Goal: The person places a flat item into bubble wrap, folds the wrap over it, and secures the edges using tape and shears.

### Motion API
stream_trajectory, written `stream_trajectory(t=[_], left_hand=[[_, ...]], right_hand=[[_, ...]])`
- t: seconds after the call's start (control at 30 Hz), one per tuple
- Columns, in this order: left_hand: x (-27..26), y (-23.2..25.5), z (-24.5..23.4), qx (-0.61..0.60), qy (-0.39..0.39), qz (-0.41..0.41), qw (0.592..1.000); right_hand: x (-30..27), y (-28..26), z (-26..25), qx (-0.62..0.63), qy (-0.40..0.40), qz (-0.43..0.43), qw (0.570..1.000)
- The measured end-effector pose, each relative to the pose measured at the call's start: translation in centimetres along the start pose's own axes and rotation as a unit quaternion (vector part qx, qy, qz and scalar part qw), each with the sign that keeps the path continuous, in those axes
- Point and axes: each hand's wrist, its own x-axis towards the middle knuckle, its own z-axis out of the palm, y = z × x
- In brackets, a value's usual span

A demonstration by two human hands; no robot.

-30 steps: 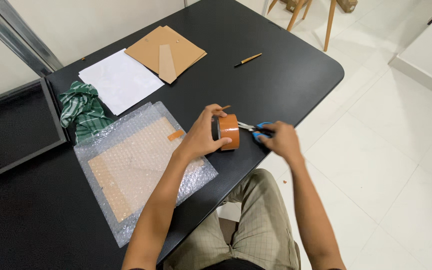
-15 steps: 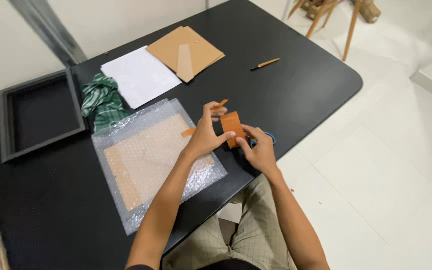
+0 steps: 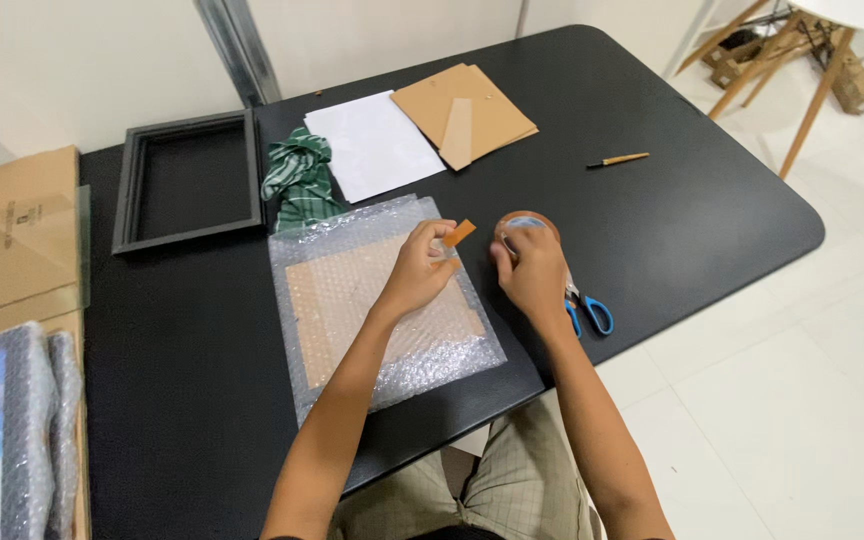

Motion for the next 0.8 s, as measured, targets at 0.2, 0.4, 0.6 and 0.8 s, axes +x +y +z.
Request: stream_trajectory(t=[0.2,0.4,0.6,0.8], left_hand=[[-0.1,0.5,-2.2,0.044,-0.01,-0.006,0.999],[-0.7,5.0,-5.1,0.003,0.064,-0.083,0.994],[-0.6,-6.0,-3.7,0.39,-0.017,-0.099,0.915],[-0.5,-6.8,-2.8,0.42,0.015,-0.068,0.905]], right_hand=[[4.5,-3.4,0.9,0.338,-0.096,0.14,0.926],[5.8,-3.9,6.9,0.431,0.031,0.378,0.819],[6.2,-1.3,15.8,0.427,-0.086,0.52,0.735],[6.2,-0.2,17.4,0.36,-0.14,0.459,0.8]])
